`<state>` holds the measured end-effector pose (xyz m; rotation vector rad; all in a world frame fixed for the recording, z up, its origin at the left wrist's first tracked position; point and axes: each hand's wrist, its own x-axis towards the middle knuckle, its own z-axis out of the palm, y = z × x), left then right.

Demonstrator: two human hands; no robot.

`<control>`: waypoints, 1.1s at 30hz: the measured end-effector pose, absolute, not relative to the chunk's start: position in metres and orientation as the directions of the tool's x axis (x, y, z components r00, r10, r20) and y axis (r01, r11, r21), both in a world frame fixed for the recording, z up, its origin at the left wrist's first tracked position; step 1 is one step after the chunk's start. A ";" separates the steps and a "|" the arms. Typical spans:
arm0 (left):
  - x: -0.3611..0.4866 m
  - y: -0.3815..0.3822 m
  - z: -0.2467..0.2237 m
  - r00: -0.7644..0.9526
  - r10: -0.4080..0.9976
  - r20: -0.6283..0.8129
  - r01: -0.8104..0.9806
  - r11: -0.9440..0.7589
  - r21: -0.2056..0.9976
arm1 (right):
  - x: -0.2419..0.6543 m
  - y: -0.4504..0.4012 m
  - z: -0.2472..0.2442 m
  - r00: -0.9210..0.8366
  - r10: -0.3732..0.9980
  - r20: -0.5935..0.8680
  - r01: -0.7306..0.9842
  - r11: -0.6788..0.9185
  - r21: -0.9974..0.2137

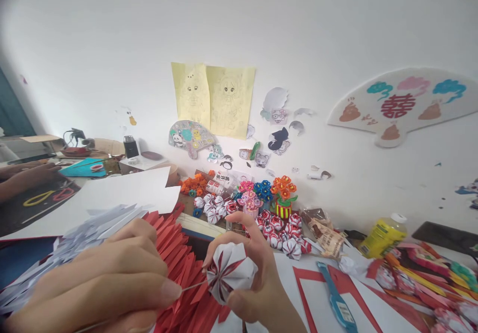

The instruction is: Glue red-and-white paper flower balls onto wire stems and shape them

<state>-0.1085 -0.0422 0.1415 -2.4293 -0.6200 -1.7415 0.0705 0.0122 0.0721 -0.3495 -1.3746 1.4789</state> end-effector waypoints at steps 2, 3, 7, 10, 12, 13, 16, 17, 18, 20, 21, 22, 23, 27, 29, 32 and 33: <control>-0.104 -0.041 0.138 0.059 0.276 0.959 0.350 -0.906 0.239 | 0.070 0.013 0.072 -0.417 0.799 0.433 -0.487 0.206 -0.849; -0.102 -0.040 0.136 0.000 0.275 0.962 0.338 -0.905 0.258 | 0.069 0.014 0.072 -0.408 0.799 0.441 -0.495 0.212 -0.842; -0.102 -0.026 0.128 0.038 0.348 0.937 0.354 -0.881 0.313 | 0.068 0.022 0.071 -0.322 0.861 0.394 -0.534 0.178 -0.826; -0.108 -0.012 0.127 0.097 0.471 0.877 0.428 -0.815 0.390 | 0.069 0.029 0.070 -0.265 0.909 0.321 -0.578 0.117 -0.808; -0.110 -0.003 0.128 0.136 0.540 0.831 0.491 -0.765 0.417 | 0.071 0.032 0.070 -0.268 0.921 0.281 -0.603 0.067 -0.795; -0.109 0.000 0.128 0.168 0.566 0.807 0.519 -0.747 0.416 | 0.072 0.033 0.070 -0.281 0.922 0.265 -0.615 0.039 -0.787; -0.104 0.009 0.128 0.284 0.600 0.748 0.551 -0.741 0.385 | 0.073 0.034 0.070 -0.322 0.914 0.249 -0.657 -0.026 -0.753; -0.101 0.011 0.128 0.327 0.605 0.726 0.543 -0.749 0.379 | 0.074 0.034 0.069 -0.336 0.909 0.249 -0.669 -0.044 -0.742; -0.099 0.013 0.128 0.366 0.611 0.702 0.531 -0.757 0.381 | 0.074 0.035 0.068 -0.350 0.903 0.250 -0.680 -0.061 -0.731; -0.095 0.016 0.128 0.427 0.615 0.663 0.505 -0.770 0.389 | 0.074 0.036 0.065 -0.374 0.887 0.270 -0.698 -0.078 -0.712; -0.093 0.017 0.128 0.449 0.615 0.648 0.498 -0.775 0.390 | 0.074 0.036 0.063 -0.382 0.879 0.286 -0.704 -0.077 -0.706; -0.091 0.018 0.128 0.466 0.611 0.640 0.492 -0.780 0.387 | 0.074 0.036 0.061 -0.388 0.871 0.301 -0.705 -0.070 -0.705; -0.090 0.018 0.128 0.478 0.606 0.635 0.489 -0.785 0.381 | 0.074 0.036 0.060 -0.391 0.865 0.313 -0.703 -0.062 -0.708; -0.086 0.013 0.130 0.498 0.601 0.625 0.490 -0.790 0.368 | 0.073 0.035 0.059 -0.382 0.871 0.310 -0.698 -0.053 -0.714; -0.085 0.010 0.130 0.497 0.596 0.631 0.485 -0.793 0.368 | 0.071 0.036 0.061 -0.374 0.867 0.329 -0.720 -0.048 -0.692; -0.085 0.006 0.130 0.504 0.575 0.644 0.456 -0.811 0.367 | 0.068 0.036 0.064 -0.392 0.849 0.355 -0.726 -0.048 -0.686; -0.085 0.005 0.130 0.509 0.570 0.645 0.448 -0.815 0.367 | 0.068 0.033 0.064 -0.404 0.842 0.358 -0.717 -0.048 -0.696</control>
